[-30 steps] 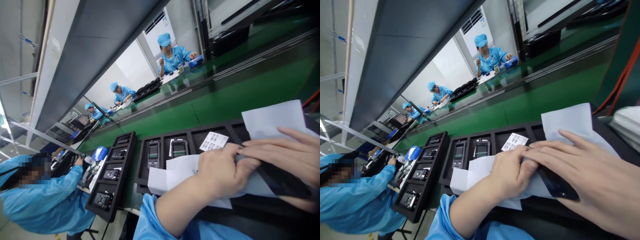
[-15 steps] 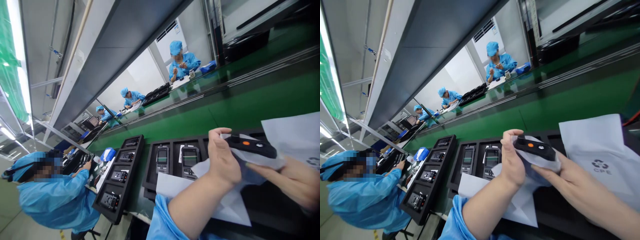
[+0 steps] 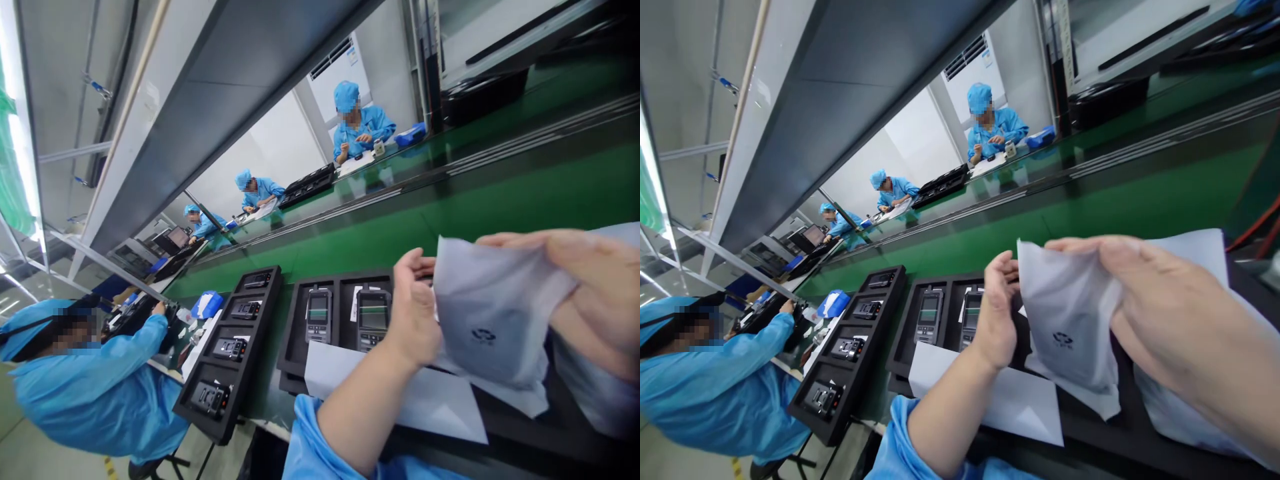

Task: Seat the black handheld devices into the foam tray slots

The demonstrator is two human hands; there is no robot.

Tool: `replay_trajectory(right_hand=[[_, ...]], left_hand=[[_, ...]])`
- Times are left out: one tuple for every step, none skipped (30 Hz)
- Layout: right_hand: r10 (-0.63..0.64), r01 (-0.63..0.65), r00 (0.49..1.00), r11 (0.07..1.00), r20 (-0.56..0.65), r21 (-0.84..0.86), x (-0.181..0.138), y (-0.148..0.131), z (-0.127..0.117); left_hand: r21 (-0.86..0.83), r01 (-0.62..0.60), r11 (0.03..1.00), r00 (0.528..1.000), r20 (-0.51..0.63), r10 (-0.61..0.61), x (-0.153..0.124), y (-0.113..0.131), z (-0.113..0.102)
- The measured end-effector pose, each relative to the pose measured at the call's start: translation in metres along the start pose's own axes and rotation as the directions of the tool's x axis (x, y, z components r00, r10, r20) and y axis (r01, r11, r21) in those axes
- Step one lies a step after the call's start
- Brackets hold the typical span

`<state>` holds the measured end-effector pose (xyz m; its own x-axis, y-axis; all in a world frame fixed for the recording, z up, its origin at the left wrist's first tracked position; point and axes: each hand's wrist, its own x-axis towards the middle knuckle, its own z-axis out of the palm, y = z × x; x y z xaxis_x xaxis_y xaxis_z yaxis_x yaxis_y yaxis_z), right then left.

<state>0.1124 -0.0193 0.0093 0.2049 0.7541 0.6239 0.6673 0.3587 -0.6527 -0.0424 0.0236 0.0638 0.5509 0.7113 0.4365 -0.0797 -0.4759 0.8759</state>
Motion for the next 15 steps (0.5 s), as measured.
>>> replay_trajectory(right_hand=[[-0.007,0.007,1.000,1.000,0.009,-0.004,0.004,0.004,-0.004],[-0.014,0.014,1.000,1.000,0.014,-0.014,0.007,0.006,-0.009],[-0.019,0.020,1.000,1.000,0.020,-0.020,0.011,0.006,-0.013],[-0.024,0.024,0.999,1.000,0.027,-0.009,0.015,0.004,-0.016],[-0.023,0.023,0.999,0.999,0.034,0.026,0.018,0.000,-0.018],[-0.016,0.013,0.999,0.996,0.041,0.088,0.022,-0.007,-0.018],[-0.002,-0.006,0.999,0.984,0.047,0.176,0.025,-0.015,-0.017],[0.018,-0.032,0.999,0.957,0.051,0.288,0.029,-0.025,-0.015],[0.044,-0.060,0.998,0.901,0.045,0.429,0.032,-0.034,-0.012],[0.076,-0.085,0.996,0.811,0.040,0.578,0.035,-0.043,-0.009],[0.100,-0.096,0.994,0.695,0.037,0.713,0.038,-0.050,-0.005],[0.122,-0.096,0.992,0.570,0.032,0.816,0.040,-0.054,-0.002],[0.146,-0.093,0.989,0.460,0.028,0.883,0.043,-0.055,0.000],[0.172,-0.079,0.985,0.387,0.012,0.919,0.045,-0.052,0.001],[0.198,-0.062,0.980,0.359,-0.011,0.931,0.047,-0.045,0.002]], left_hand=[[0.122,0.001,0.992,1.000,-0.030,0.003,-0.008,0.003,-0.008],[0.262,0.010,0.965,0.999,-0.050,0.003,-0.017,0.006,-0.015],[0.397,0.024,0.918,0.999,-0.044,-0.007,-0.029,0.008,-0.023],[0.494,0.018,0.869,0.999,0.017,-0.031,-0.042,0.009,-0.029],[0.562,-0.020,0.827,0.991,0.119,-0.057,-0.055,0.008,-0.035],[0.608,-0.083,0.789,0.967,0.241,-0.085,-0.068,0.005,-0.039],[0.648,-0.154,0.746,0.936,0.338,-0.101,-0.080,0.001,-0.042],[0.686,-0.214,0.696,0.914,0.392,-0.105,-0.090,-0.004,-0.044],[0.722,-0.264,0.640,0.905,0.416,-0.095,-0.098,-0.009,-0.045],[0.753,-0.303,0.585,0.907,0.416,-0.066,-0.103,-0.015,-0.045],[0.770,-0.339,0.541,0.911,0.413,-0.018,-0.106,-0.020,-0.045],[0.771,-0.381,0.510,0.907,0.418,0.045,-0.107,-0.024,-0.044],[0.761,-0.428,0.487,0.896,0.429,0.117,-0.107,-0.027,-0.043],[0.745,-0.475,0.468,0.878,0.440,0.190,-0.106,-0.029,-0.043],[0.728,-0.512,0.456,0.859,0.443,0.256,-0.105,-0.030,-0.043]])
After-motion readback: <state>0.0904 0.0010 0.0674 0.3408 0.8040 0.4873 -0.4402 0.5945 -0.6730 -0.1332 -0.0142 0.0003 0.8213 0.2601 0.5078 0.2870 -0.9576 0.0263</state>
